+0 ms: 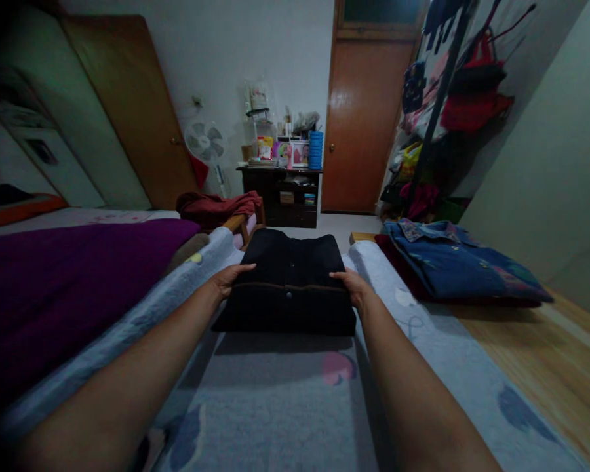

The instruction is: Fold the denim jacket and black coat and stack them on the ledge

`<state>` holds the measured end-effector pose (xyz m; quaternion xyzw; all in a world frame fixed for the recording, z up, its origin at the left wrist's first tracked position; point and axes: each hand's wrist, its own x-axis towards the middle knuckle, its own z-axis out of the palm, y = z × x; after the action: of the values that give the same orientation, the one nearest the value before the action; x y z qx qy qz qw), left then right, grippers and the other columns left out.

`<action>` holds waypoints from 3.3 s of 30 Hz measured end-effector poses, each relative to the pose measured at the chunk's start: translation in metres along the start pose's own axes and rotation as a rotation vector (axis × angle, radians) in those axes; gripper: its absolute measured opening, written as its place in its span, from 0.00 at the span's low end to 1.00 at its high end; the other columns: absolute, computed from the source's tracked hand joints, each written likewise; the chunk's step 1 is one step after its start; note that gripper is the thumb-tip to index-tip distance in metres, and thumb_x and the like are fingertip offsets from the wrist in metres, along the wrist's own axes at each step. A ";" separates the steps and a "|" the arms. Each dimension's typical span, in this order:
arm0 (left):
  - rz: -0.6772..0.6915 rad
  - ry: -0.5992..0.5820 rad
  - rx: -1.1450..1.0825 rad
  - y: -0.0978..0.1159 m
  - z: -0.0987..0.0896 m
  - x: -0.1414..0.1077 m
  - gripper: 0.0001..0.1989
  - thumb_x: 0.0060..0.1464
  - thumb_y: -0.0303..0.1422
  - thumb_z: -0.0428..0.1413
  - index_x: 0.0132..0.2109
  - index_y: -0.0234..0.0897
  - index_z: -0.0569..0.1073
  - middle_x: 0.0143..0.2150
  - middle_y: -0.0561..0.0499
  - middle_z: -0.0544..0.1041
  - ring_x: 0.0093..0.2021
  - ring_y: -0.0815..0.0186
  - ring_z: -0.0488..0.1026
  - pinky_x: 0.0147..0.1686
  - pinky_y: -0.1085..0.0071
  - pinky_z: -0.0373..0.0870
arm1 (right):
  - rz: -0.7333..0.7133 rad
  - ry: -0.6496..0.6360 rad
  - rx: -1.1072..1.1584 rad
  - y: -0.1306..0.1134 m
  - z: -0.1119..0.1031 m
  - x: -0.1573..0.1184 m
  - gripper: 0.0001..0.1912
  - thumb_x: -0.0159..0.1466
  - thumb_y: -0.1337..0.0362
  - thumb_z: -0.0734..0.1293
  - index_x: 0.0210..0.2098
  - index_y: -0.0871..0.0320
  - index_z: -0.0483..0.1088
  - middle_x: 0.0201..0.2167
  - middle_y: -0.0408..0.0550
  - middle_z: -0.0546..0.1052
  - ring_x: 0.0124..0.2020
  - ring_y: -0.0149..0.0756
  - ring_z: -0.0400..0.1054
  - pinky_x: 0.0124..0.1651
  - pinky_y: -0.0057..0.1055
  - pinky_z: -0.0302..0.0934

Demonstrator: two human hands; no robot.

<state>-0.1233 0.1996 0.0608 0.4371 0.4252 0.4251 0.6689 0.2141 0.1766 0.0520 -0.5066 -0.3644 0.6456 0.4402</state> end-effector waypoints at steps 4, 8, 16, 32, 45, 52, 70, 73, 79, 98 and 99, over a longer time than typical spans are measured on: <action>-0.073 -0.057 -0.038 0.014 0.016 -0.030 0.16 0.52 0.28 0.56 0.48 0.25 0.70 0.34 0.43 0.81 0.33 0.59 0.77 0.40 0.59 0.73 | -0.066 0.007 0.001 -0.012 0.004 -0.037 0.21 0.51 0.70 0.69 0.45 0.56 0.67 0.32 0.46 0.80 0.29 0.38 0.74 0.35 0.36 0.69; -0.016 -0.077 -0.123 0.018 0.034 -0.074 0.23 0.49 0.28 0.60 0.53 0.31 0.68 0.38 0.45 0.81 0.36 0.58 0.78 0.42 0.60 0.73 | -0.074 0.030 0.006 -0.014 0.008 -0.092 0.24 0.50 0.69 0.69 0.47 0.55 0.67 0.34 0.46 0.80 0.30 0.39 0.74 0.35 0.36 0.70; -0.014 -0.057 -0.104 0.001 0.059 -0.175 0.29 0.44 0.31 0.63 0.54 0.35 0.68 0.43 0.44 0.80 0.38 0.56 0.78 0.42 0.59 0.74 | -0.076 0.027 0.061 0.022 0.013 -0.210 0.27 0.51 0.66 0.70 0.51 0.55 0.66 0.39 0.48 0.80 0.36 0.43 0.75 0.42 0.41 0.69; 0.060 0.406 0.647 -0.088 0.055 -0.268 0.30 0.47 0.31 0.59 0.58 0.32 0.64 0.54 0.40 0.74 0.53 0.54 0.71 0.53 0.59 0.66 | -0.184 0.400 -0.464 0.121 0.004 -0.273 0.22 0.51 0.62 0.70 0.46 0.57 0.68 0.44 0.53 0.77 0.49 0.47 0.70 0.54 0.41 0.62; 0.453 0.334 1.660 -0.091 0.157 -0.239 0.26 0.60 0.36 0.46 0.64 0.40 0.61 0.68 0.45 0.57 0.69 0.55 0.44 0.65 0.49 0.37 | -0.558 0.284 -1.390 0.094 0.113 -0.231 0.29 0.64 0.66 0.55 0.64 0.64 0.55 0.67 0.54 0.54 0.68 0.46 0.43 0.66 0.44 0.41; 0.303 0.392 1.636 -0.120 0.142 -0.222 0.27 0.58 0.41 0.47 0.65 0.47 0.60 0.70 0.50 0.51 0.69 0.47 0.40 0.63 0.40 0.36 | -0.399 0.216 -1.508 0.122 0.109 -0.209 0.29 0.66 0.59 0.55 0.65 0.58 0.54 0.69 0.48 0.50 0.69 0.46 0.37 0.66 0.46 0.33; 0.275 0.377 1.584 -0.127 0.140 -0.218 0.28 0.58 0.42 0.46 0.65 0.48 0.59 0.70 0.47 0.50 0.69 0.45 0.39 0.60 0.34 0.39 | -0.358 0.334 -1.513 0.132 0.111 -0.206 0.29 0.66 0.56 0.57 0.66 0.49 0.53 0.70 0.48 0.45 0.69 0.51 0.30 0.65 0.55 0.28; 0.276 0.363 1.563 -0.122 0.139 -0.220 0.27 0.58 0.40 0.46 0.64 0.47 0.61 0.70 0.47 0.51 0.69 0.45 0.40 0.60 0.34 0.40 | -0.324 0.297 -1.484 0.126 0.108 -0.206 0.29 0.66 0.57 0.57 0.65 0.50 0.54 0.70 0.48 0.46 0.69 0.50 0.31 0.65 0.55 0.31; 0.174 0.238 1.478 -0.090 0.139 -0.227 0.27 0.59 0.34 0.42 0.66 0.41 0.58 0.69 0.45 0.55 0.69 0.53 0.46 0.61 0.41 0.45 | -0.257 0.147 -1.393 0.105 0.103 -0.207 0.29 0.64 0.64 0.57 0.64 0.58 0.56 0.68 0.51 0.51 0.68 0.47 0.40 0.65 0.47 0.40; 0.182 0.336 1.519 -0.119 0.137 -0.223 0.31 0.56 0.41 0.49 0.66 0.52 0.56 0.72 0.49 0.43 0.69 0.41 0.34 0.59 0.34 0.34 | -0.158 0.470 -1.481 0.120 0.111 -0.198 0.37 0.62 0.43 0.55 0.67 0.49 0.49 0.70 0.48 0.42 0.69 0.58 0.28 0.63 0.58 0.24; 0.180 0.342 1.509 -0.120 0.138 -0.224 0.31 0.55 0.41 0.49 0.66 0.52 0.56 0.72 0.49 0.43 0.69 0.40 0.34 0.60 0.34 0.34 | -0.129 0.479 -1.464 0.119 0.108 -0.198 0.39 0.62 0.41 0.55 0.67 0.49 0.48 0.70 0.48 0.41 0.69 0.59 0.27 0.63 0.59 0.25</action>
<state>-0.0324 -0.0724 0.0270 0.7353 0.6595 0.1348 0.0785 0.1047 -0.0526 0.0330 -0.7721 -0.6221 0.0862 0.0967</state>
